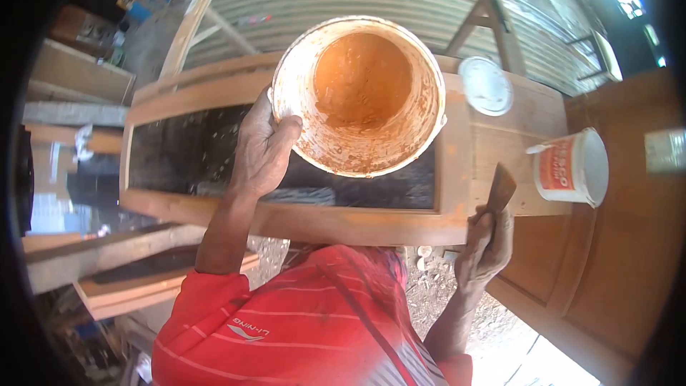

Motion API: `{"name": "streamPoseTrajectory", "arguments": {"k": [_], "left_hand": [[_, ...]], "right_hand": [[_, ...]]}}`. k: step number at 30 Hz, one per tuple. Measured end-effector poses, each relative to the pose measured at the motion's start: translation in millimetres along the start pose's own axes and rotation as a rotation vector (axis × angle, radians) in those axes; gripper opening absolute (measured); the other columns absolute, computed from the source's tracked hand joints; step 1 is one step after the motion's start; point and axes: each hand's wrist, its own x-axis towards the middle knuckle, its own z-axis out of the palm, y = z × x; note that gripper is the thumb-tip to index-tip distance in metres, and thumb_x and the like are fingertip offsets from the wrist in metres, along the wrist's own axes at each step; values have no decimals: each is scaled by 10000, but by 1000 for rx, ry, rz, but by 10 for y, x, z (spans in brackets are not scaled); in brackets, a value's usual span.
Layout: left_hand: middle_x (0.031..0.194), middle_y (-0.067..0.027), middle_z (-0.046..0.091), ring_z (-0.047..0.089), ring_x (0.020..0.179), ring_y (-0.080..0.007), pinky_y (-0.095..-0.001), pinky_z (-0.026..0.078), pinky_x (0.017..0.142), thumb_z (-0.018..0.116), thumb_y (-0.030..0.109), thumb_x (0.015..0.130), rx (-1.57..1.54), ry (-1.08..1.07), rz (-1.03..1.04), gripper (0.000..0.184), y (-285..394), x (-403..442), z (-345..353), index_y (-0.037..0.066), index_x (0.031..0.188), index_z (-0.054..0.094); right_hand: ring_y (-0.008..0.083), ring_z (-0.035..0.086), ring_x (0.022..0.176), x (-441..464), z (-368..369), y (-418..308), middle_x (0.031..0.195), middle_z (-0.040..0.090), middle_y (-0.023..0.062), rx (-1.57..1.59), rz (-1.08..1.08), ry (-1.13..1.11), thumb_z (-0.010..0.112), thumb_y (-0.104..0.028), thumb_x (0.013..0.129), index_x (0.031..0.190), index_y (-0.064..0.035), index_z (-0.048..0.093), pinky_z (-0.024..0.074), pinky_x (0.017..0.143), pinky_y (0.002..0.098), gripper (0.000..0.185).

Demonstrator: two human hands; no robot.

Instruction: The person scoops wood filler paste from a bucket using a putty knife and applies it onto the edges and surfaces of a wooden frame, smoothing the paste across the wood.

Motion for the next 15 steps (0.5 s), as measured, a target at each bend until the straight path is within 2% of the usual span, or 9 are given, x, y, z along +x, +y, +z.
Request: {"name": "streamPoseTrajectory", "arguments": {"k": [4, 6, 8, 9, 10, 12, 15], "left_hand": [[1453, -250, 640, 630, 1360, -315, -418, 470, 1176, 525, -30, 978, 101, 95, 44, 605, -60, -438, -575, -50, 1579, 467], [1522, -292, 577, 605, 1401, -361, -432, 460, 1193, 557, -13, 987, 147, 118, 43, 635, -208, -610, -746, -74, 1603, 414], [1544, -321, 548, 588, 1423, -401, -446, 458, 1199, 576, 1, 987, 199, 161, 44, 658, -372, -759, -822, -91, 1610, 385], [1556, -361, 513, 555, 1448, -461, -471, 447, 1214, 589, 10, 983, 257, 176, 64, 690, -470, -825, -836, -112, 1617, 348], [1562, -366, 503, 548, 1452, -469, -475, 444, 1218, 594, 15, 982, 235, 197, 66, 697, -469, -864, -839, -114, 1619, 342], [1573, -378, 483, 535, 1459, -485, -484, 436, 1224, 604, 26, 982, 194, 232, 68, 711, -450, -945, -795, -118, 1623, 331], [1604, -378, 432, 500, 1477, -489, -489, 435, 1224, 645, 4, 954, 265, 295, 161, 788, -475, -1035, -626, -81, 1658, 301]], "right_hand": [[180, 650, 851, 125, 545, -905, 1051, 701, 130, -64, -325, -170, 550, 0, 1076, 1370, 46, 680, 535, 757, 327, 325], [235, 683, 884, 191, 842, -1350, 1098, 708, 153, -144, -545, -329, 579, 59, 1024, 1416, 15, 679, 566, 800, 374, 407], [251, 702, 877, 256, 1118, -1599, 1089, 715, 170, -259, -688, -596, 613, 63, 1013, 1445, 29, 661, 593, 790, 354, 437], [287, 711, 868, 264, 1306, -1681, 1076, 716, 172, -316, -795, -628, 620, 67, 987, 1416, 23, 676, 605, 785, 390, 435], [322, 720, 859, 267, 1500, -1735, 1063, 716, 174, -373, -905, -658, 626, 71, 961, 1387, 17, 691, 618, 781, 425, 434], [312, 698, 958, 233, 1892, -1703, 1020, 672, 127, -568, -930, -742, 649, 21, 906, 1357, 20, 660, 603, 882, 441, 452], [281, 693, 956, 178, 2387, -1448, 1027, 685, 107, -909, -1029, -650, 638, -39, 923, 1289, -9, 697, 601, 863, 451, 372]]}}
